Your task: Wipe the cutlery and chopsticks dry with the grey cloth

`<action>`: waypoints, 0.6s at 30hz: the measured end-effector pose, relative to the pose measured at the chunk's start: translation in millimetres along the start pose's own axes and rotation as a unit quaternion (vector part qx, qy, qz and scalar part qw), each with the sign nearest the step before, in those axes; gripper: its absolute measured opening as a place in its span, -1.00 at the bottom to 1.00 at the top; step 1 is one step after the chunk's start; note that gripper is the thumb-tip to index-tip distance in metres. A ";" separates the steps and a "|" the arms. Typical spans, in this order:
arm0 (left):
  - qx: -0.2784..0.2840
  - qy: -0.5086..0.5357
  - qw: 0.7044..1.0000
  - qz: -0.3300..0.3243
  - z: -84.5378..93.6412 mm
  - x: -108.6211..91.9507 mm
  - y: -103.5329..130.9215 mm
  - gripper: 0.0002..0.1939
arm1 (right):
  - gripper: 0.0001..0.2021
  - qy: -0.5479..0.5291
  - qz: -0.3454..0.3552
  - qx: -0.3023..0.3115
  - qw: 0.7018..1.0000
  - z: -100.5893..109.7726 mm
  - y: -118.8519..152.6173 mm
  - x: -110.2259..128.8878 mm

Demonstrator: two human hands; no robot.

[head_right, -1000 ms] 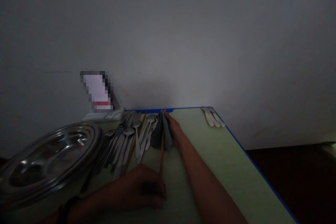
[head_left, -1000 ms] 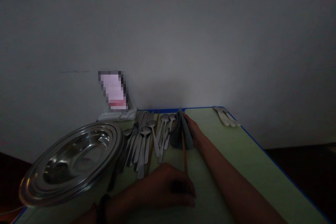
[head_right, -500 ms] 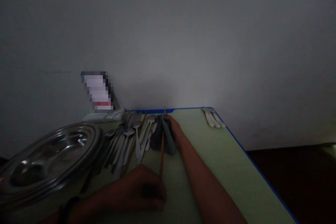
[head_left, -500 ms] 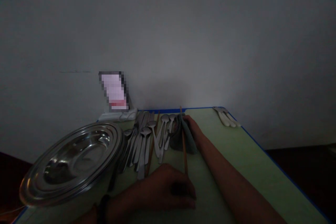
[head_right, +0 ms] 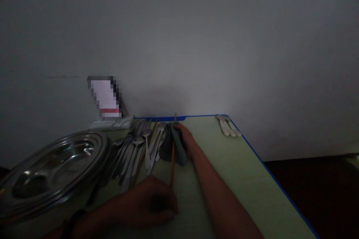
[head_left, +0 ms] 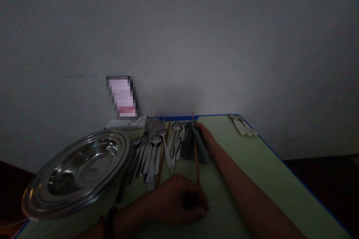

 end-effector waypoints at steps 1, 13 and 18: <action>0.001 -0.001 1.000 -0.001 0.4 -0.8 0.4 -0.82 | -0.82 -0.001 0.000 0.001 1.000 -0.4 0.3 0.2; 0.011 0.033 0.999 -0.028 0.6 1.1 1.5 -0.67 | -0.82 -0.015 0.006 -0.010 1.000 -2.2 0.6 1.7; 0.012 0.048 0.999 -0.022 2.0 -2.2 1.4 -0.77 | -0.79 -0.022 0.001 -0.001 1.000 -4.0 1.6 1.7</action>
Point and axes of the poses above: each hand's wrist, its own y-axis away from the middle knuckle, its own z-axis out of the back of the hand, x = y × z, the point moved 5 cm from there along -y, towards the middle knuckle, and after that the axes turned 10 degrees about x, right-handed, at the moved point
